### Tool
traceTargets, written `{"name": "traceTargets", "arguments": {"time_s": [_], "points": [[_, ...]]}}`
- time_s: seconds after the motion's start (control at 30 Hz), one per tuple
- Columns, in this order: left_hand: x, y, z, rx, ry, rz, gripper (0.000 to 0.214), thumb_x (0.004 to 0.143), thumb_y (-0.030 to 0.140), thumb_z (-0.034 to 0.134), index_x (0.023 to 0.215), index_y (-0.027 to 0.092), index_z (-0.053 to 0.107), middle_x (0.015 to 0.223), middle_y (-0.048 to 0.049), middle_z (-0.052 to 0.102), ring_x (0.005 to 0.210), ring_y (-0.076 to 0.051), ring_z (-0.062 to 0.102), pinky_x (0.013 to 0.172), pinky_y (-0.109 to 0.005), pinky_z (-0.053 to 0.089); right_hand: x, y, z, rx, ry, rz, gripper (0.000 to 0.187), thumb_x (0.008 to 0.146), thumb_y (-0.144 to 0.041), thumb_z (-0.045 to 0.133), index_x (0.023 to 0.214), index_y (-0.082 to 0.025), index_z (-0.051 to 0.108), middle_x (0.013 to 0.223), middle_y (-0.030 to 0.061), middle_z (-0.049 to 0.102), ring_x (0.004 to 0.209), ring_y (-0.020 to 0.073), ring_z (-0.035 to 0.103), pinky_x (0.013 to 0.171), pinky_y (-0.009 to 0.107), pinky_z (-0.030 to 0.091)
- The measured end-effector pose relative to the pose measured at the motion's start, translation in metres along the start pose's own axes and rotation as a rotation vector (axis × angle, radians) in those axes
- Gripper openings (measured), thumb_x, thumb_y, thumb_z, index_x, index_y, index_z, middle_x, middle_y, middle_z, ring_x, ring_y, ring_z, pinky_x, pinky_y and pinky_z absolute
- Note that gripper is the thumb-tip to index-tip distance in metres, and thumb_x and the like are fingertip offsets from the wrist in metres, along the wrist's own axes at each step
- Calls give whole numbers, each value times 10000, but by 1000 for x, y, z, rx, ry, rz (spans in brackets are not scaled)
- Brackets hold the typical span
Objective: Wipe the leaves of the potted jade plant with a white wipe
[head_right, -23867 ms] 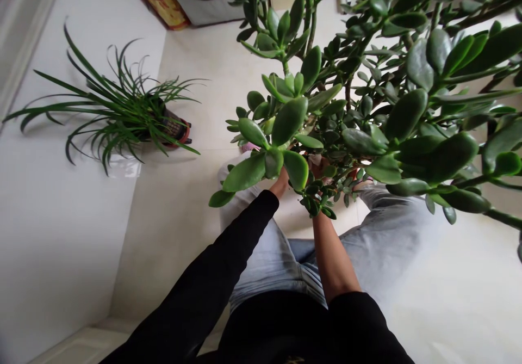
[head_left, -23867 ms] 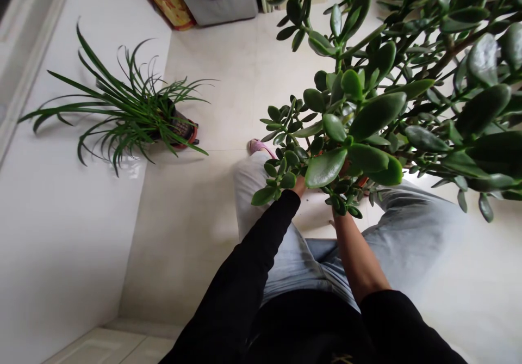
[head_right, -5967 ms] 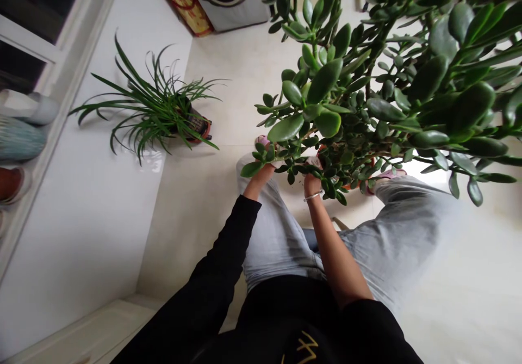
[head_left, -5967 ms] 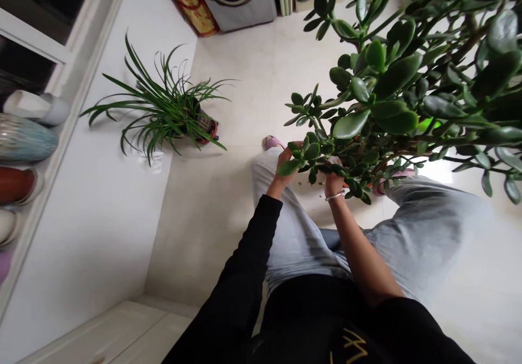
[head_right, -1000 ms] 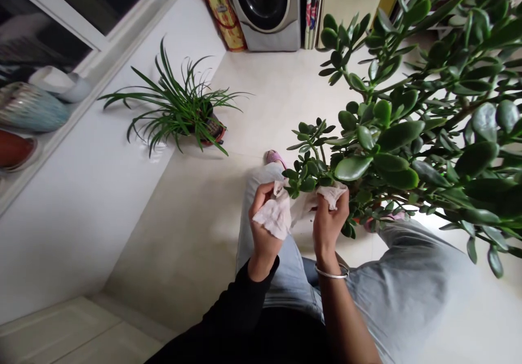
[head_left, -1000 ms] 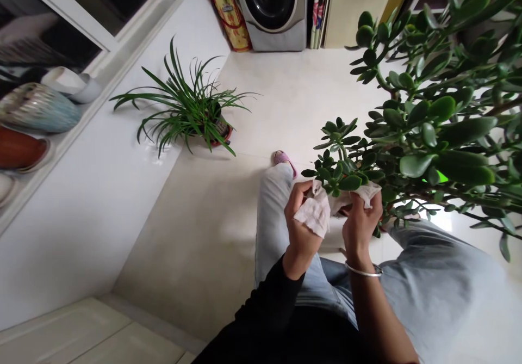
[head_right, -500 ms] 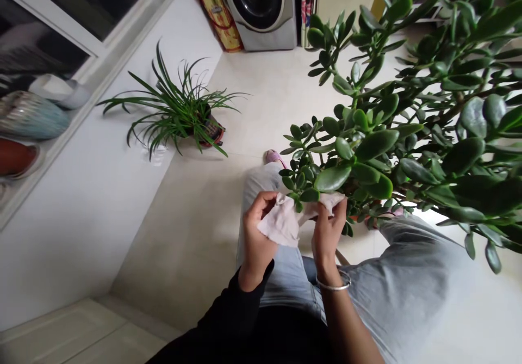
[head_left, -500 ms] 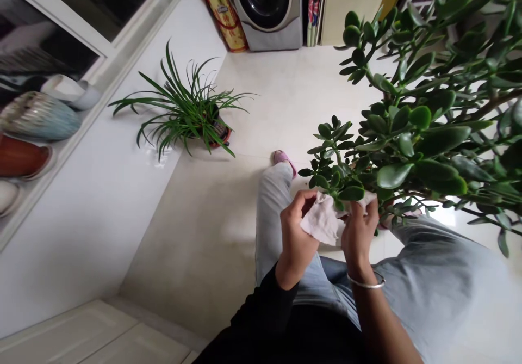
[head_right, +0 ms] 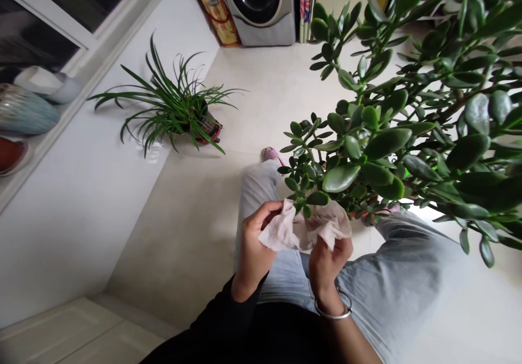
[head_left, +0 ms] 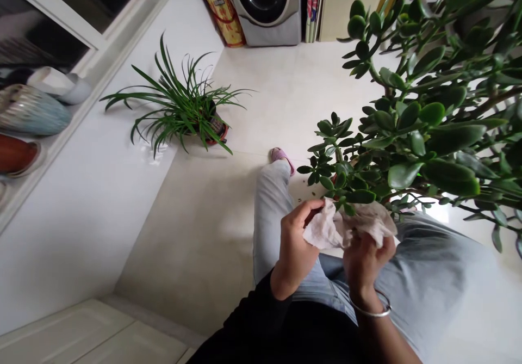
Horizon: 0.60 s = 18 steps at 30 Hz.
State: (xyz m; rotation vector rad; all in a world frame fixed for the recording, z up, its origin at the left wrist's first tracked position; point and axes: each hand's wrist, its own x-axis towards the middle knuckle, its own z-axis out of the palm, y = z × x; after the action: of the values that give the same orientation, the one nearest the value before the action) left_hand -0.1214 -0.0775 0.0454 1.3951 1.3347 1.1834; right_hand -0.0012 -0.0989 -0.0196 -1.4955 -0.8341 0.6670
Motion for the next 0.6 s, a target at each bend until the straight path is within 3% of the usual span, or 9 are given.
{"name": "traceTargets", "arguments": {"time_s": [0.17,0.43,0.6], "points": [[-6,1,9,99,10,118,227,855,108,749,1064,183,705,976,-50,796,876,-167,771,757,-206,604,14,-28,-15,-91,-39,-133,188,757,-346,770,746,-191,664,647,-22,613,568,131,521,546,249,442],[-9,-3,16,198,44,288,169,922,146,681,1083,194,657,923,-38,754,830,-142,746,746,-202,606,27,-50,-17,-264,-110,-206,147,779,-287,760,697,-186,691,589,-41,603,523,111,508,512,222,431],[-8,-4,16,184,73,261,103,933,175,690,1033,196,676,877,-24,763,776,-126,739,717,-183,600,23,-56,-23,-316,-152,-193,95,828,-276,729,776,-197,736,650,-26,670,564,130,569,555,226,477]]}}
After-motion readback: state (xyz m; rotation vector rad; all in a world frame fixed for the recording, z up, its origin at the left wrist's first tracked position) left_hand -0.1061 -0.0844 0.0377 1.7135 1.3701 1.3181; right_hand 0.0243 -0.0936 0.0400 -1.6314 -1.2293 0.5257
